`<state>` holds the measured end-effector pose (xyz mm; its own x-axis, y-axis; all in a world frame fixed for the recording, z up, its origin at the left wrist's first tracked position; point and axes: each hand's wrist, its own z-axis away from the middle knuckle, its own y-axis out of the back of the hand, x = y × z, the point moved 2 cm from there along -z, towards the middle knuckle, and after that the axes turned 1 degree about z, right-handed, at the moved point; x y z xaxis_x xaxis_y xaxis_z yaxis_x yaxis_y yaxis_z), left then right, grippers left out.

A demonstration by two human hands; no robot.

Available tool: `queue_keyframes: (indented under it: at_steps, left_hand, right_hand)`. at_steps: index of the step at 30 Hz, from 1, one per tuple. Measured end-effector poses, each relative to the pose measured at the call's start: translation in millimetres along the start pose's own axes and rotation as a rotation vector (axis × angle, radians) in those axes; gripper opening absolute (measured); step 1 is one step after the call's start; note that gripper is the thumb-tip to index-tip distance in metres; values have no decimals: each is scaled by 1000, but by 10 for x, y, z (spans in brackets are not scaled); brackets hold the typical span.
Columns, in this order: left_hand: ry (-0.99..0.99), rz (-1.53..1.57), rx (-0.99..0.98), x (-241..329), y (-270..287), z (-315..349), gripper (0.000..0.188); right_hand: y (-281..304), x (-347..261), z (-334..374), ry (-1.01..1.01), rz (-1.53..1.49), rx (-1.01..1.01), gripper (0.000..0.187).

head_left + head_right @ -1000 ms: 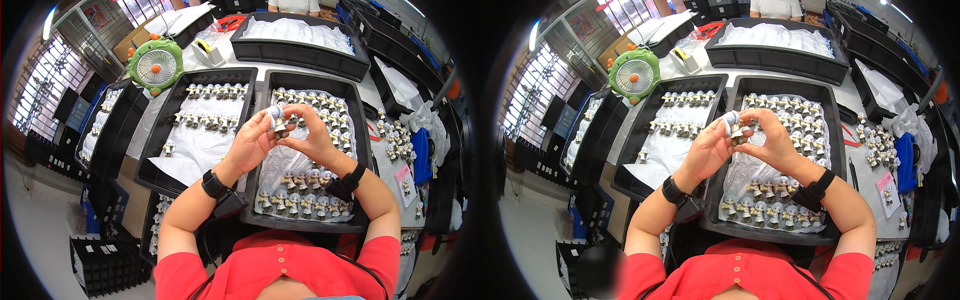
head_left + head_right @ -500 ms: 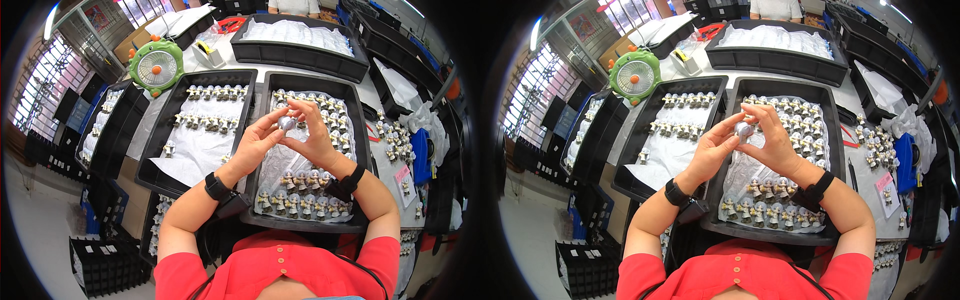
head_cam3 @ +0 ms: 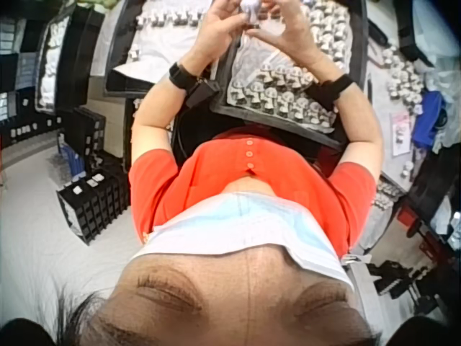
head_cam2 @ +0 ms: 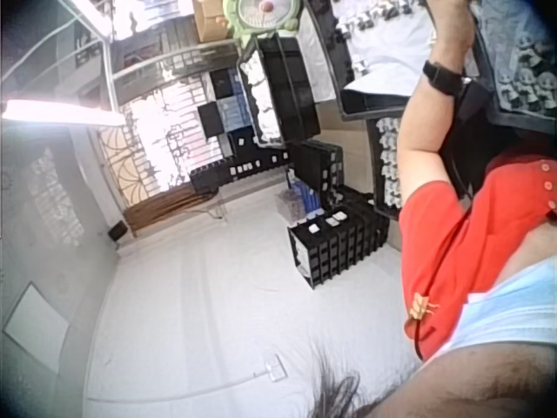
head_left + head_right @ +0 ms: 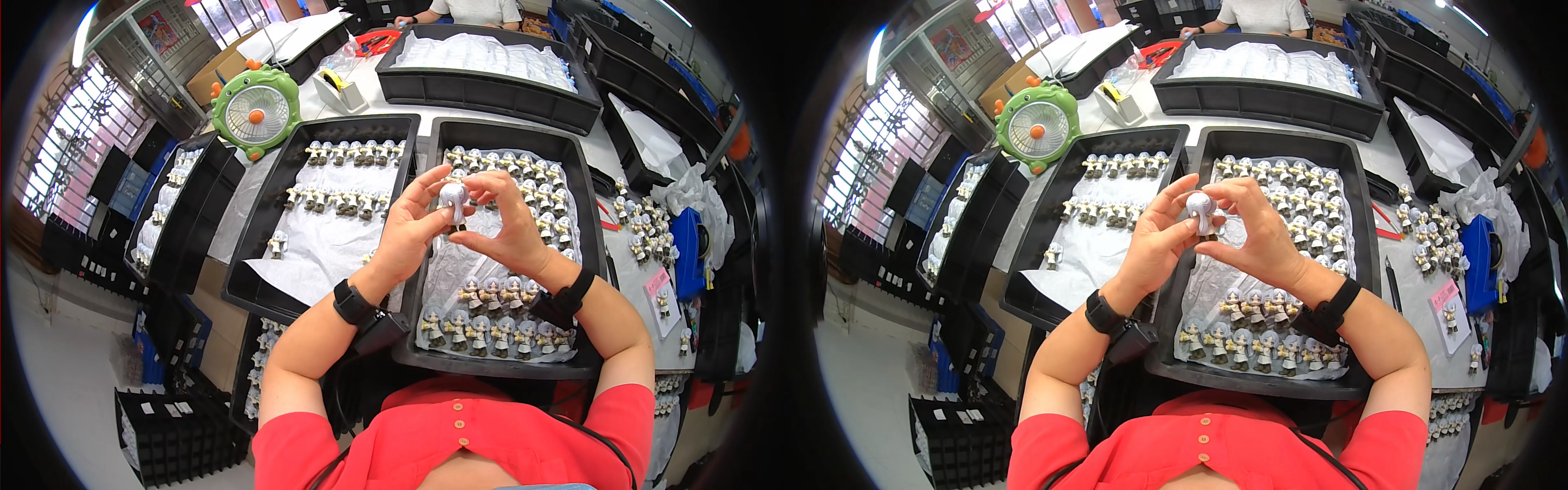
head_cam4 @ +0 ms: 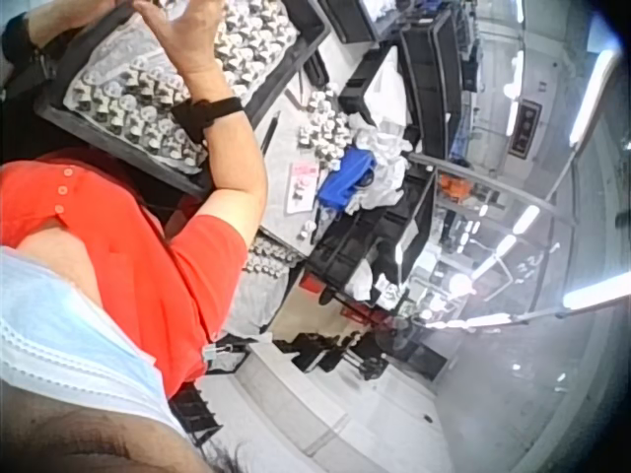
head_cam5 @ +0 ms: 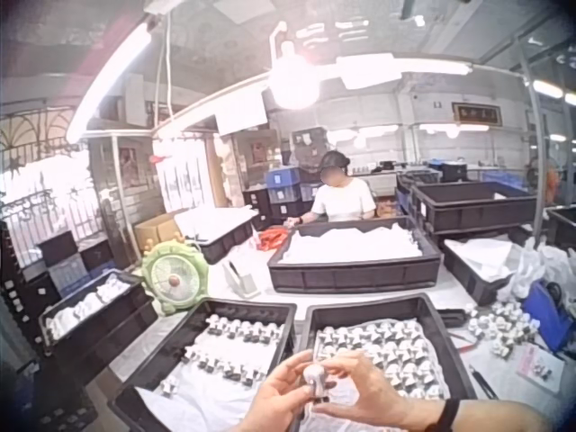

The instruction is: Wiping and inspecting small toy figurines at a factory workbench using a cloth.

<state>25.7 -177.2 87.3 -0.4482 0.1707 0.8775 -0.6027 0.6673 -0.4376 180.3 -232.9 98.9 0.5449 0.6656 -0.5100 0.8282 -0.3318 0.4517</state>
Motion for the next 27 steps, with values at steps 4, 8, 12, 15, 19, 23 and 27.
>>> queue_keyframes:
  at_steps: [4, 8, 12, 15, 19, 23, 27]
  left_hand:
    - [38, 21, 62, -27, 41, 12, 51]
    - [46, -90, 98, -45, 98, 41, 46]
    - [93, -236, 93, 61, 153, -19, 42]
    - [98, -487, 103, 476, 256, 10, 36]
    - [171, -1183, 114, 993, 551, 115, 35]
    - [537, -1442, 81, 755, 1289, 321, 35]
    - [759, -1472, 68, 501, 1509, 428, 37]
  right_hand:
    - [-42, 1, -10, -18, -2, -91, 64]
    - [-98, 60, 1, -60, -69, -117, 62]
    - [-25, 67, 11, -67, 0, -79, 57]
    - [-34, 76, -28, -93, 8, -73, 52]
    - [-8, 79, -39, -80, 21, -46, 42]
    - [-70, 79, -50, -92, 24, -71, 36]
    - [-69, 114, -22, -112, 47, -96, 29]
